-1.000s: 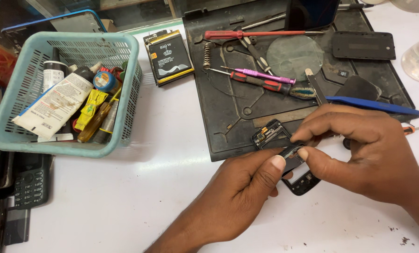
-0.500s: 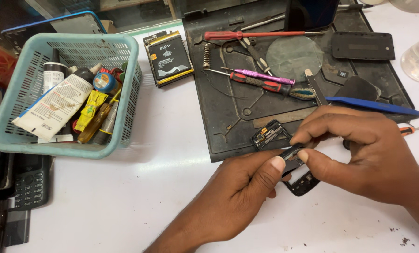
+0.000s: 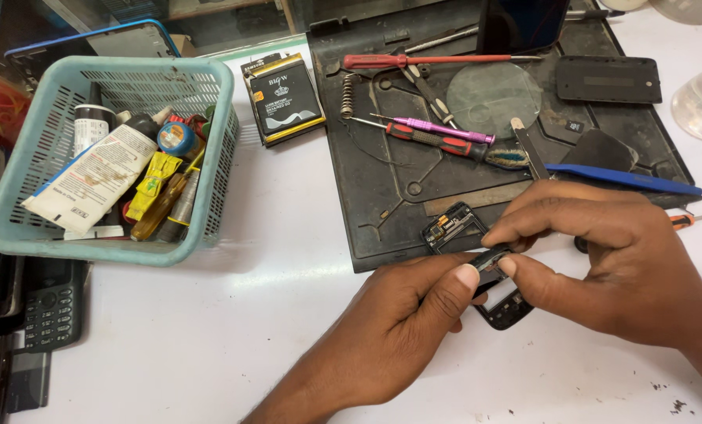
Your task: The person disassembles a mobile phone using tweezers and a plastic pry tool, removes the front bezel and screen assembly, cleans the edges with a brush, and reassembles the phone by aligning and snapping the bezel back into place.
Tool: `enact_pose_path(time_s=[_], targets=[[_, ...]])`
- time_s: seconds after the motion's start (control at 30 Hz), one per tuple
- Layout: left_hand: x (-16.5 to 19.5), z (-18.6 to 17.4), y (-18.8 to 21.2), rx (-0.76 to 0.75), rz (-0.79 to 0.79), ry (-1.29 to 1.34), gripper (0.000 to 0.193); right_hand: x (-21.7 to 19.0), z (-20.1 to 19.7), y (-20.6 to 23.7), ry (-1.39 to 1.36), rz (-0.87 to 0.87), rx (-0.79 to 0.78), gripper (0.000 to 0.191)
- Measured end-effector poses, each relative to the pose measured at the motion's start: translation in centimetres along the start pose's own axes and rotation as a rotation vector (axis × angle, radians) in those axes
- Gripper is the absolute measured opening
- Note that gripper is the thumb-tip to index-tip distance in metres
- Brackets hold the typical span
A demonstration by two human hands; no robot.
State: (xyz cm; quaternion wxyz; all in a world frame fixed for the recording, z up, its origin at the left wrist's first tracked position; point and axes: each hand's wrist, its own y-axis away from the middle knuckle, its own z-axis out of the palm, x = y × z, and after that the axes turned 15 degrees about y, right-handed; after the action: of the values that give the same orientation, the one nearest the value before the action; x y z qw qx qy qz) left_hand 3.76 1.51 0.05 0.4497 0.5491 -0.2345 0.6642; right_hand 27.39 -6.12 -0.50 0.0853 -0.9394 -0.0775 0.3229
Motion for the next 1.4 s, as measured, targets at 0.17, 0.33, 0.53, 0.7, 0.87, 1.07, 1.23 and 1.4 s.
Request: enact_pose_path(time_s=[0.17, 0.33, 0.53, 0.7, 0.87, 1.07, 1.23, 1.4], targets=[[0.0, 0.1, 0.0, 0.008, -0.014, -0.016, 0.056, -0.1, 0.1, 0.1, 0.000, 0.022, 0.000, 0.021], [-0.2, 0.0, -0.1, 0.013, -0.018, -0.005, 0.056, -0.1, 0.1, 0.1, 0.013, 0.020, -0.011, 0.020], [-0.3, -0.2, -0.1, -0.008, -0.006, 0.022, 0.060, 0.1, 0.2, 0.1, -0.003, 0.035, -0.018, 0.020], [-0.3, -0.2, -0.2, -0.002, -0.062, 0.041, 0.064, 0.2, 0.0, 0.1, -0.035, 0.053, -0.030, 0.021], [-0.3, -0.2, -0.3, -0.001, -0.059, 0.035, 0.064, 0.2, 0.3, 0.2, -0.088, 0.062, -0.028, 0.019], [-0.6, -0.2, -0.2, -0.008, -0.021, 0.032, 0.062, 0.2, 0.4, 0.3, -0.106, 0.040, -0.022, 0.021], [-0.9, -0.3, -0.2, -0.010, -0.064, 0.065, 0.061, 0.3, 0.2, 0.2, -0.109, 0.073, -0.045, 0.020], [-1.1, -0.6, -0.6, -0.088, -0.037, 0.327, 0.064, 0.5, -0.2, 0.4, -0.297, 0.186, -0.042, 0.031]])
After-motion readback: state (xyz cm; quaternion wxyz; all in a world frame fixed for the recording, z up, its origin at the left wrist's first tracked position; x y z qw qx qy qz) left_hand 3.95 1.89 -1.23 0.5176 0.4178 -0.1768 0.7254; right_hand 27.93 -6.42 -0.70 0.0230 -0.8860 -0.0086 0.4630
